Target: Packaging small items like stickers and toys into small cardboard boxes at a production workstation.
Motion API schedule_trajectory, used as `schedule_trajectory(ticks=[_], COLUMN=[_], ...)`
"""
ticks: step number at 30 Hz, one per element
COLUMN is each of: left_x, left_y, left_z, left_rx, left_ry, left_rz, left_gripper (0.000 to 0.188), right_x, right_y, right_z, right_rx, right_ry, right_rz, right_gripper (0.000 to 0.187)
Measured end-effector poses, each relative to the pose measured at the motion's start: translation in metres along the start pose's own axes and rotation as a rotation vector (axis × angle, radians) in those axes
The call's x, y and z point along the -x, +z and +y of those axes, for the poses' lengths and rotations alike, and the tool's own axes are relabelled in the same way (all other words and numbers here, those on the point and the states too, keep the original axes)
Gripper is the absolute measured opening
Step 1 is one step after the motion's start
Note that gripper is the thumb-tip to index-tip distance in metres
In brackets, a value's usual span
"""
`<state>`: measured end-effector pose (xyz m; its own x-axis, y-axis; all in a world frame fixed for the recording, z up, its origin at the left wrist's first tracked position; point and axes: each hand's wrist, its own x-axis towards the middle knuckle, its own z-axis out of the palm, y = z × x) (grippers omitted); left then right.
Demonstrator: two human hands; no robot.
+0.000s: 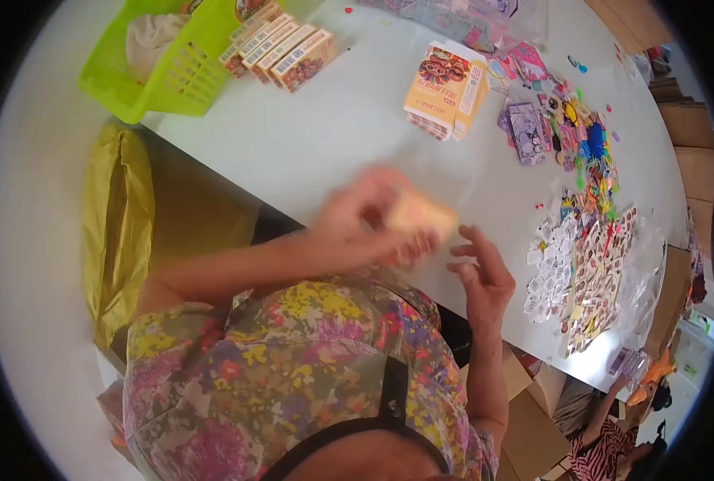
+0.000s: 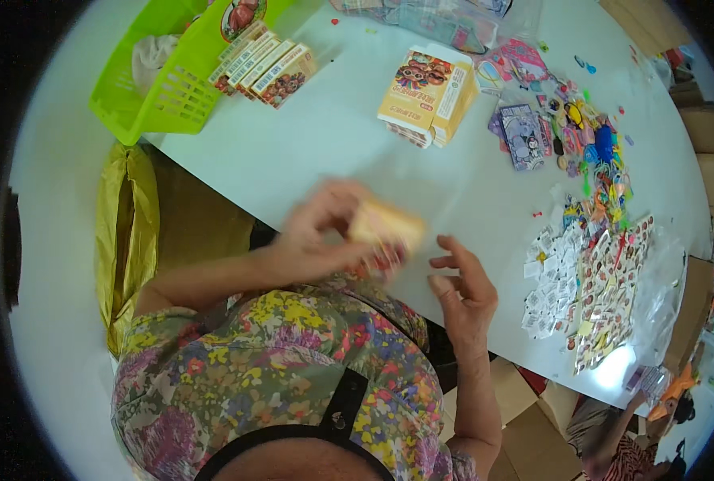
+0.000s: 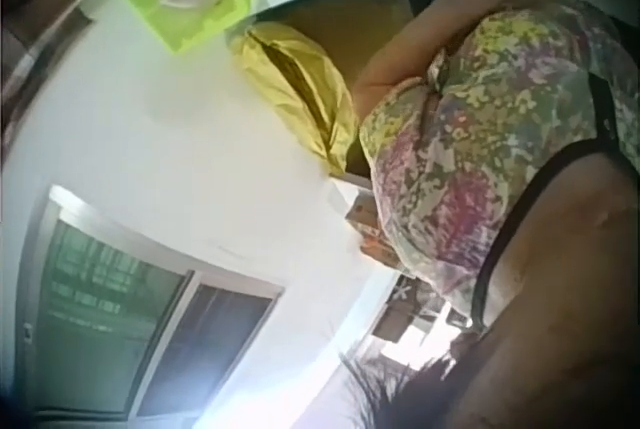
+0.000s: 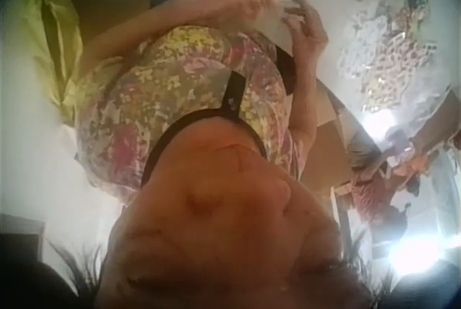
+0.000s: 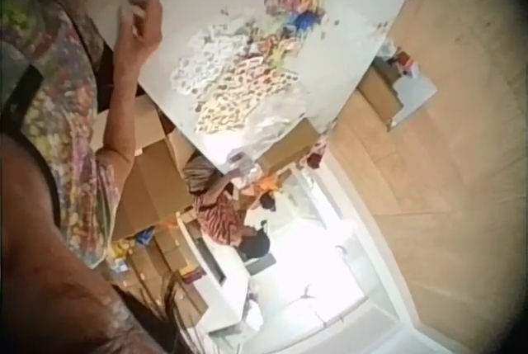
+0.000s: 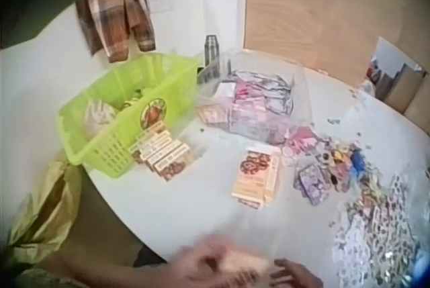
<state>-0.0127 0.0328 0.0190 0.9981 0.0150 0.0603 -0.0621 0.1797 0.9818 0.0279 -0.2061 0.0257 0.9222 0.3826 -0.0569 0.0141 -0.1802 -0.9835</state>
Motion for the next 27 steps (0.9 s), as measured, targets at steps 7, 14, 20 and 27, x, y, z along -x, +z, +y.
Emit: schedule_trajectory(ticks=[7,14,20,27], left_x=[-0.090,-0.117,-0.105,-0.083], left_y=[-0.117,-0.140,-0.127,-0.085], left_z=[0.030,0.003,0.013,0.040], left_rx=[-0.817,-1.806,-1.750,-1.155], left_ry=[0.353,0.526,0.484,0.742], left_rz=[0.438,0.447,0.444,0.431], left_gripper=[0.038,0.041,0.046,0.053], right_x=[-0.082,-0.188,-0.197,-0.149], right_y=[-0.006,0.023,0.026,0.008], right_z=[-0.004,-0.018,-0.007,-0.025], right_rx=[0.178,0.728,0.425,-0.151], right_ry=[0.014,-0.299,-0.164,-0.092], right_rz=[0.119,0.283,0.154,0.206], right_gripper=[0.034,0.067,0.065,0.034])
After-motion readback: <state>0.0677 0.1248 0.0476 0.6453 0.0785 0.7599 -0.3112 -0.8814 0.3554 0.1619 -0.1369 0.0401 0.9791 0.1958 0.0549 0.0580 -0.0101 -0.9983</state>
